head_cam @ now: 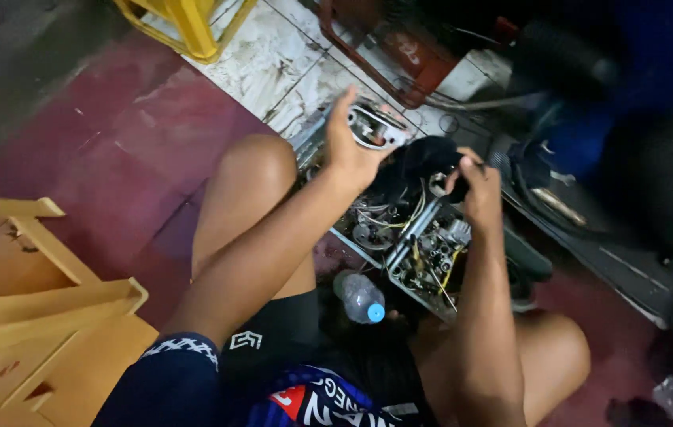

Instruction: Cleaning and inspecting motorcycle engine components using a cloth and a brush

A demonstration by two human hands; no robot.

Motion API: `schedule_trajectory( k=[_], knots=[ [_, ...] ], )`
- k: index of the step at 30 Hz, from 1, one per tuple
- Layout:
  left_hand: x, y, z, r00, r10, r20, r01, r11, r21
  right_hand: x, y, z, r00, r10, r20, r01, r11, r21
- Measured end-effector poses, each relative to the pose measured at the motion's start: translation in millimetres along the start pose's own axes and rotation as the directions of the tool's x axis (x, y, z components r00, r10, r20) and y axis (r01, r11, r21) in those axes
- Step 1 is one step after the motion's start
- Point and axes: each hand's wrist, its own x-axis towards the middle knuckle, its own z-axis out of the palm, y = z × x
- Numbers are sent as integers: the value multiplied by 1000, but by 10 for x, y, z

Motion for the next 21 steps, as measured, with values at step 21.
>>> schedule_trajectory(
  k=[21],
  knots=[
    [-271, 280, -74, 998, 2, -56, -3, 1000, -14, -850, -1056, 534, 901, 285, -329, -114, 885, 452]
  ],
)
